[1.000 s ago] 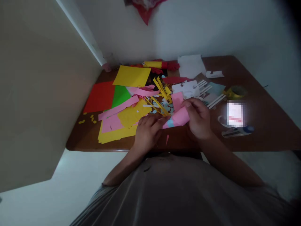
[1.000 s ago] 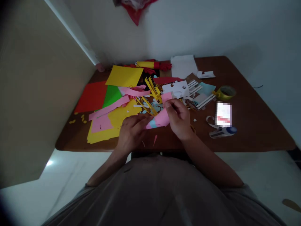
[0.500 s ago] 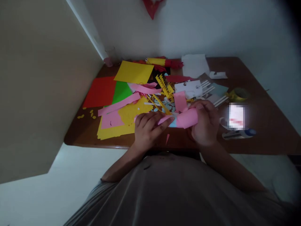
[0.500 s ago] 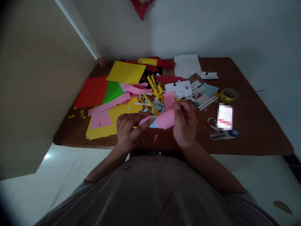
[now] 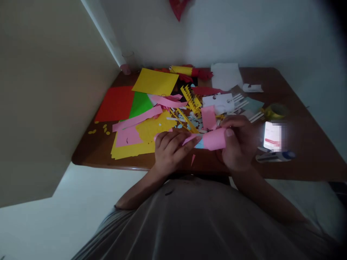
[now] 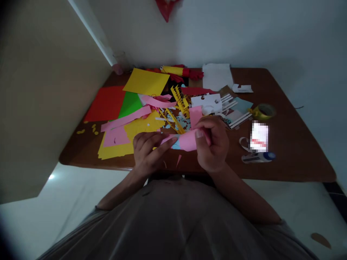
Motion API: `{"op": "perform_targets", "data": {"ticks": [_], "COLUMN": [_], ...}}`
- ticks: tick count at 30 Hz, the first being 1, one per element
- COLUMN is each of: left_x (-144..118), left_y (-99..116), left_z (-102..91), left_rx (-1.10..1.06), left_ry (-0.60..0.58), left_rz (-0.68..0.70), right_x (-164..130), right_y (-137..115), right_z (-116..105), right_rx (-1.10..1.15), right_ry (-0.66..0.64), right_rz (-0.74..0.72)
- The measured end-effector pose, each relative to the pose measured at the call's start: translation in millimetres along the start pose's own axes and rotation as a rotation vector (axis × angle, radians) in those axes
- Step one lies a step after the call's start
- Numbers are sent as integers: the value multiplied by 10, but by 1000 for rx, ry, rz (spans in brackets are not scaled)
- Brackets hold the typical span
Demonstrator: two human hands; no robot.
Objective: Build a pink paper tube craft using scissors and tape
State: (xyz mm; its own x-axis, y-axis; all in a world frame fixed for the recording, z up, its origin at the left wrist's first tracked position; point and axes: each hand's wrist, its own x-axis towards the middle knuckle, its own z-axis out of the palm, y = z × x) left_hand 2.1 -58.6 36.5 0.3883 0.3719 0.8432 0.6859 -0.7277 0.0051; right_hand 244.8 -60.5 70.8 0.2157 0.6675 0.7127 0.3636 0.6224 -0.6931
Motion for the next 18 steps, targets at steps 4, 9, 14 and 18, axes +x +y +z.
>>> {"op": "perform_targets", "data": {"ticks": [4, 9, 14, 18], "left_x": [6, 31, -4, -10], "left_y": [36, 39, 39, 42], "left_z": [0, -16, -27, -16], "left_rx": [-39, -51, -52, -39], "left_ry": [2, -7, -70, -52], "left_rz": [-53, -63, -65, -62], "right_x": [23, -48, -67, -17], "right_y": [11, 31, -50, -118], "right_z": [-82, -100, -99, -116], "right_rx": [-129, -163, -175, -234], "right_ry": [-90, -155, -127, -185], "right_rz": [-337, -390, -340, -371]}}
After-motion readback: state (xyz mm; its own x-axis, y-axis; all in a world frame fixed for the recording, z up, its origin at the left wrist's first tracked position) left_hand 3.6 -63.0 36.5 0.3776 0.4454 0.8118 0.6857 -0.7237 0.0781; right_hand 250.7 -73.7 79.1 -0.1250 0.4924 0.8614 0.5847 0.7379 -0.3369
